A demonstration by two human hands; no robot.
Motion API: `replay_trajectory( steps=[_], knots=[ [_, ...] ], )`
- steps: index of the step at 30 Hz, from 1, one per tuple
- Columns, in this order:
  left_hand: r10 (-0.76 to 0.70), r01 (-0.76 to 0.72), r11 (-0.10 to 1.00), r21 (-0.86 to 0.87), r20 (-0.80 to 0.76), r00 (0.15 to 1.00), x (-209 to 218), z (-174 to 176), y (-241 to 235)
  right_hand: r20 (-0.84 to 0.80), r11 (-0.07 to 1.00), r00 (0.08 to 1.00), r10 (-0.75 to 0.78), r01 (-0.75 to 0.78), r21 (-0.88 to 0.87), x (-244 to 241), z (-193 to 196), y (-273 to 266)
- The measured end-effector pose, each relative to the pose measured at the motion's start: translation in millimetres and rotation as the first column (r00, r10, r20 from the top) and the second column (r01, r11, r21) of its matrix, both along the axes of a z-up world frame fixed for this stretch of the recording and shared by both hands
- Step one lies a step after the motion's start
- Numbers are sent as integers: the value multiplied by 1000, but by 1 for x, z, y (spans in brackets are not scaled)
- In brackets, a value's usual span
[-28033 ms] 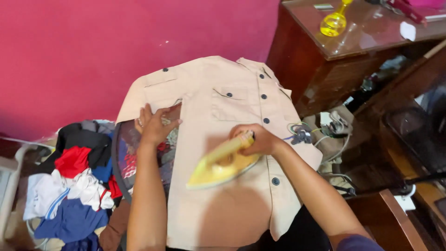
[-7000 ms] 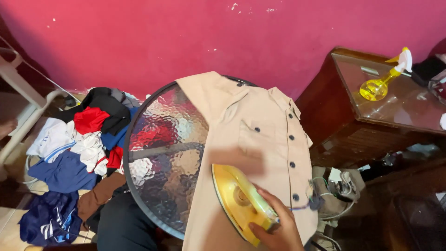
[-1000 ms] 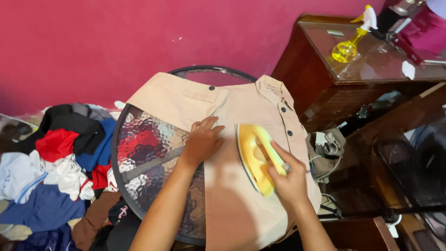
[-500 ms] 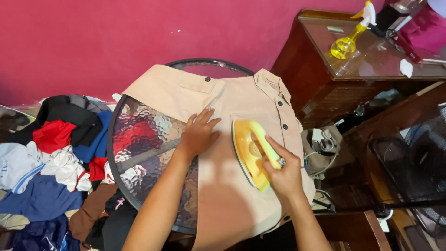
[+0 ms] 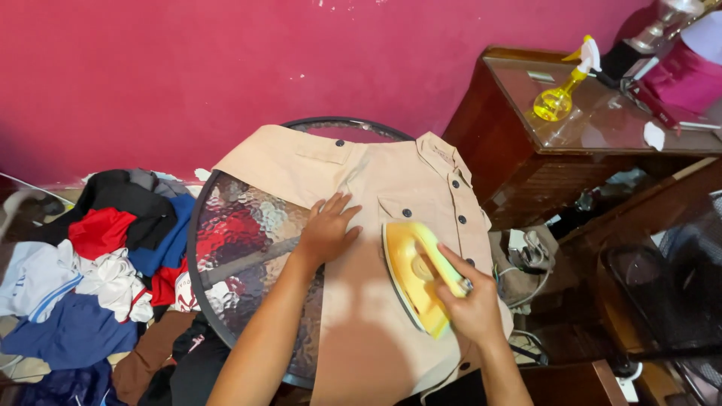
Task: Ironing a tan-colored jacket on a glass table using a yellow electric iron.
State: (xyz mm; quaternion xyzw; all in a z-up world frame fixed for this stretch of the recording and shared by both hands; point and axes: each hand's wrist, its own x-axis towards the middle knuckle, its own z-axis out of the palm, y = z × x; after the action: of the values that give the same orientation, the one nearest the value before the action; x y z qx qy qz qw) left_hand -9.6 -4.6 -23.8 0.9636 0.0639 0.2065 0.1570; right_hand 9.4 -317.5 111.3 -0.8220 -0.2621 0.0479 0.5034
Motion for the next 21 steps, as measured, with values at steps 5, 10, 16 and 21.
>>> replay_trajectory(
  steps=[5, 10, 16, 21],
  knots=[
    [-23, 21, 999, -37, -76, 997, 3, 4, 7, 88, 985, 993, -73, 58, 160, 8, -7, -18],
    [-39, 33, 997, -70, -87, 995, 1, 11, 6, 119, 973, 985, -129, 102, 207, 26, -5, 23],
    [-33, 31, 999, -41, -52, 998, 3, 6, 8, 54, 993, 992, -110, 107, 58, 30, -12, 60],
    [1, -7, 998, 66, 89, 996, 7, -6, 10, -2, 993, 994, -113, 113, 26, 6, 1, 44]
  ],
)
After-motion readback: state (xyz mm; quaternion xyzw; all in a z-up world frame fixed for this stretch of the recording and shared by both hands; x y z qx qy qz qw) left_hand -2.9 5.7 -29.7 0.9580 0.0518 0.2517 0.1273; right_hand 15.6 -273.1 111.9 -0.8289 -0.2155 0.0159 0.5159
